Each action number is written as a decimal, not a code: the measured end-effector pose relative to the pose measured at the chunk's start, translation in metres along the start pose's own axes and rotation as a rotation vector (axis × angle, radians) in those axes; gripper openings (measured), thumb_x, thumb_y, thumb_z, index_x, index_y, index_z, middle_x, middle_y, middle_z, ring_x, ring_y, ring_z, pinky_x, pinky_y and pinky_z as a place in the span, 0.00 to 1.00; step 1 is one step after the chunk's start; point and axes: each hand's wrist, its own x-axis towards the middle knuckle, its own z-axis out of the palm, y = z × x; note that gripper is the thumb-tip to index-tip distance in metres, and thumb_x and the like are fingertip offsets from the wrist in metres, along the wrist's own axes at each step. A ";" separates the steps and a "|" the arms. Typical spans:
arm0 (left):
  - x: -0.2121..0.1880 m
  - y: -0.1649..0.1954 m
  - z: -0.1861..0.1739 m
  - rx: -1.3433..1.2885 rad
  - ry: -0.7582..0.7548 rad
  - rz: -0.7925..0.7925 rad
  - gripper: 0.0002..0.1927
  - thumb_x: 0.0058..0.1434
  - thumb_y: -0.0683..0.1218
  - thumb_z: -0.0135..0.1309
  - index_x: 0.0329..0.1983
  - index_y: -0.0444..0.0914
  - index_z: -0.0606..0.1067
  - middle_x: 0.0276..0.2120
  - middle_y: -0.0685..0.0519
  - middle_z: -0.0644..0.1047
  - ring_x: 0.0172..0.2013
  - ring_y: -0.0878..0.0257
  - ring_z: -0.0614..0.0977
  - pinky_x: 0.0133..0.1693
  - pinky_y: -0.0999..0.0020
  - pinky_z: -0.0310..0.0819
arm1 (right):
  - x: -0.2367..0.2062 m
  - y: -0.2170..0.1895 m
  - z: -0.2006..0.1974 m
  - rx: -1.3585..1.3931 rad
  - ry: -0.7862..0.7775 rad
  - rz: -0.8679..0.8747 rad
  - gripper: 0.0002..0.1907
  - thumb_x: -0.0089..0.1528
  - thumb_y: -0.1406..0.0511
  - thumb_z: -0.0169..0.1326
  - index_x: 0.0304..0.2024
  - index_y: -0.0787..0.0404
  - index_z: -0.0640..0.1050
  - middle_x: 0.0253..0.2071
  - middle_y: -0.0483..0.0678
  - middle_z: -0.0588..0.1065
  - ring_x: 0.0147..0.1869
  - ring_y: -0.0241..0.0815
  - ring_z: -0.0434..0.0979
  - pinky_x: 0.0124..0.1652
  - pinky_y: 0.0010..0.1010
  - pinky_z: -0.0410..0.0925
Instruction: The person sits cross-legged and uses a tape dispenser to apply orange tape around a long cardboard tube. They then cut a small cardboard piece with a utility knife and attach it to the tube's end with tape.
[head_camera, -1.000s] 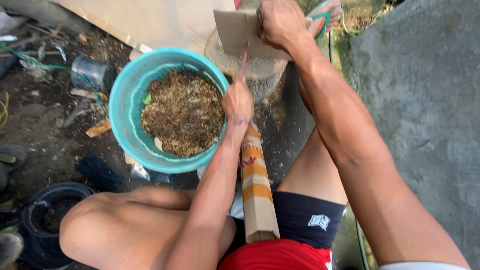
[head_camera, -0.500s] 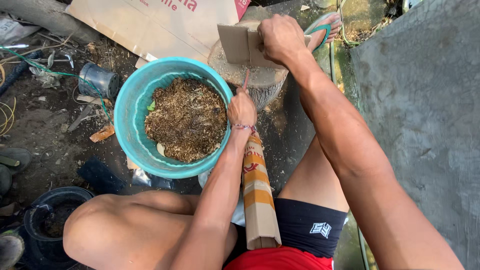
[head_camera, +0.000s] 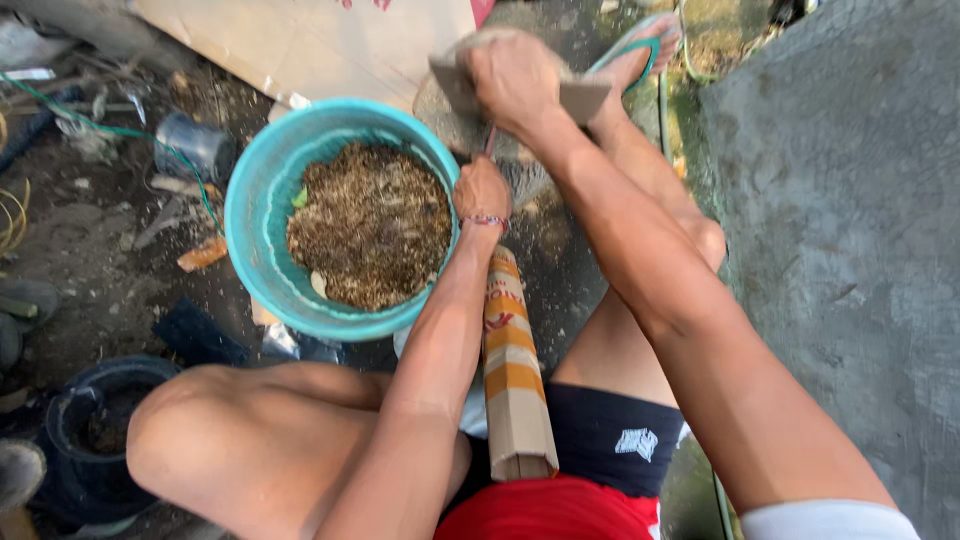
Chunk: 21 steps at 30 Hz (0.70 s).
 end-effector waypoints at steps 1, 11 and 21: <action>-0.007 -0.002 -0.002 0.012 -0.057 -0.006 0.12 0.66 0.40 0.44 0.48 0.35 0.76 0.34 0.33 0.81 0.37 0.39 0.85 0.38 0.49 0.81 | -0.001 -0.002 0.003 0.018 0.068 -0.029 0.08 0.62 0.57 0.62 0.36 0.52 0.82 0.30 0.54 0.79 0.37 0.57 0.81 0.37 0.47 0.70; 0.005 0.005 -0.005 0.082 -0.090 -0.120 0.15 0.70 0.45 0.42 0.41 0.32 0.79 0.35 0.36 0.82 0.37 0.43 0.87 0.39 0.51 0.82 | 0.007 0.005 0.001 0.107 0.049 -0.029 0.14 0.62 0.54 0.63 0.34 0.56 0.80 0.29 0.57 0.78 0.35 0.59 0.79 0.37 0.47 0.70; -0.033 -0.013 0.004 0.093 -0.062 -0.119 0.13 0.70 0.43 0.46 0.39 0.33 0.80 0.36 0.37 0.83 0.40 0.42 0.86 0.41 0.50 0.82 | 0.008 0.008 0.001 0.003 0.039 0.098 0.08 0.68 0.61 0.53 0.35 0.53 0.80 0.30 0.55 0.78 0.35 0.57 0.79 0.40 0.48 0.71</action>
